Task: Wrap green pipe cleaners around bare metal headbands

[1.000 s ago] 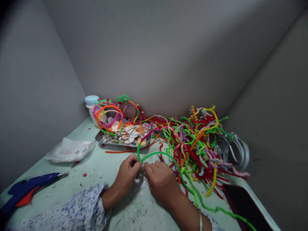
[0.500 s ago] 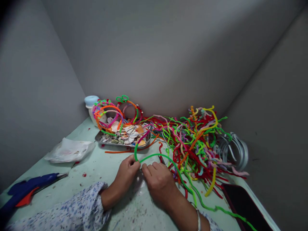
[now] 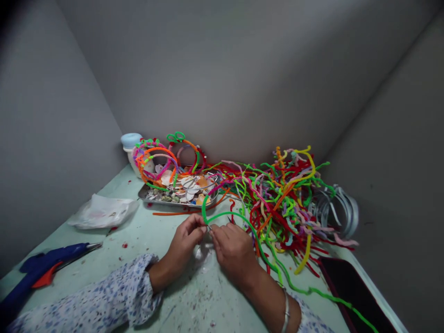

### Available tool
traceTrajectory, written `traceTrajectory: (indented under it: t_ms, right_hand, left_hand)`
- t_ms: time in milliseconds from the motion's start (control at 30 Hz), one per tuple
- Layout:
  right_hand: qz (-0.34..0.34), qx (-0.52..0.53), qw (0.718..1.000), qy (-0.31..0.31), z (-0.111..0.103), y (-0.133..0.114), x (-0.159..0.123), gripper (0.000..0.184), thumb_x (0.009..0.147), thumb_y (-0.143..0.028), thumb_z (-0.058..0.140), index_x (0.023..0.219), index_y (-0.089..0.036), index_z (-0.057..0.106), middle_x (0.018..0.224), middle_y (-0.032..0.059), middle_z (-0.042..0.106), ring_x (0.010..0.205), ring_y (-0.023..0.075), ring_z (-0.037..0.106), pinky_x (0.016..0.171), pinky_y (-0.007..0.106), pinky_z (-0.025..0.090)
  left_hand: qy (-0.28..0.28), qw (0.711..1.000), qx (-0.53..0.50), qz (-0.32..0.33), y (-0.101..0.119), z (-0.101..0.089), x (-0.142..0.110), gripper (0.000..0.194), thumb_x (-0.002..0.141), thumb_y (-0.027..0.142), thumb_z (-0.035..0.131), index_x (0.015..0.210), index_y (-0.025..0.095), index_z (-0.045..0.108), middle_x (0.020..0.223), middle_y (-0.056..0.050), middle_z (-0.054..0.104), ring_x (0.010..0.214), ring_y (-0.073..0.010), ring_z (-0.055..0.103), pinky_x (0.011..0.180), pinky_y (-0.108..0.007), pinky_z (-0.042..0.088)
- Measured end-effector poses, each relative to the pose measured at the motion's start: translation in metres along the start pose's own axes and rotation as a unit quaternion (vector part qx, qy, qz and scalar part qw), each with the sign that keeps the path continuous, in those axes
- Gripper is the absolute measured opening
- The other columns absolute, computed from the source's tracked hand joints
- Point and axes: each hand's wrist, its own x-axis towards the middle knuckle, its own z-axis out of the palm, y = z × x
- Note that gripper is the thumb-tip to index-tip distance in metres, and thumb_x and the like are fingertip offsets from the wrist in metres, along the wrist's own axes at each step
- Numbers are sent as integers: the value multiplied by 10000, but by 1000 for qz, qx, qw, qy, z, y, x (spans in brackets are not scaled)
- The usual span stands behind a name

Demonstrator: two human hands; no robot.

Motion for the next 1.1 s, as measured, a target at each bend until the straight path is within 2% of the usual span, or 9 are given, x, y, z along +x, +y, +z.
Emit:
traceTrajectory:
  t_ms: [100,200,367,633,867,1100]
  right_hand:
    - [22,61,998,22,0,2,-1,188,948,-170,453,914,-148,637,712,47,624,679,160,538,651,283,382]
    - [26,95,995,24,-1,3,-2,180,945,-170,456,912,-152,631,703,45,615,668,160,530,644,282,391]
    - [24,124,992,20,-2,2,-3,173,942,-166,453,918,-150,624,687,37,592,648,157,511,614,281,387]
    - [21,132,990,38,-4,2,-3,164,941,-157,451,946,-149,615,697,35,605,644,160,526,608,281,412]
    - [23,137,989,53,-3,2,-3,156,934,-146,458,952,-159,613,685,30,608,644,168,533,605,287,420]
    - [16,129,990,56,-1,4,-6,136,915,-132,494,952,-153,623,701,43,617,662,175,544,643,302,434]
  left_hand:
    - [-31,997,-69,-6,5,0,1,193,733,215,585,921,183,563,791,6,519,709,-126,469,655,-234,383]
    - [-60,991,-117,-40,8,-2,5,329,691,194,583,1020,189,604,769,-3,526,655,-122,457,617,-241,366]
    - [-104,985,-122,-67,8,-7,11,239,679,185,585,898,180,682,716,-6,528,603,-111,422,599,-252,332]
    - [-138,988,-68,-20,11,-12,11,162,741,232,622,875,169,690,683,-5,529,621,-119,421,605,-251,332]
    - [-133,991,-21,0,10,-13,13,221,786,367,660,843,155,684,675,-16,554,651,-135,468,620,-248,366]
    - [-135,990,-31,6,9,-12,15,213,800,358,670,773,147,667,675,5,553,629,-106,440,628,-241,353]
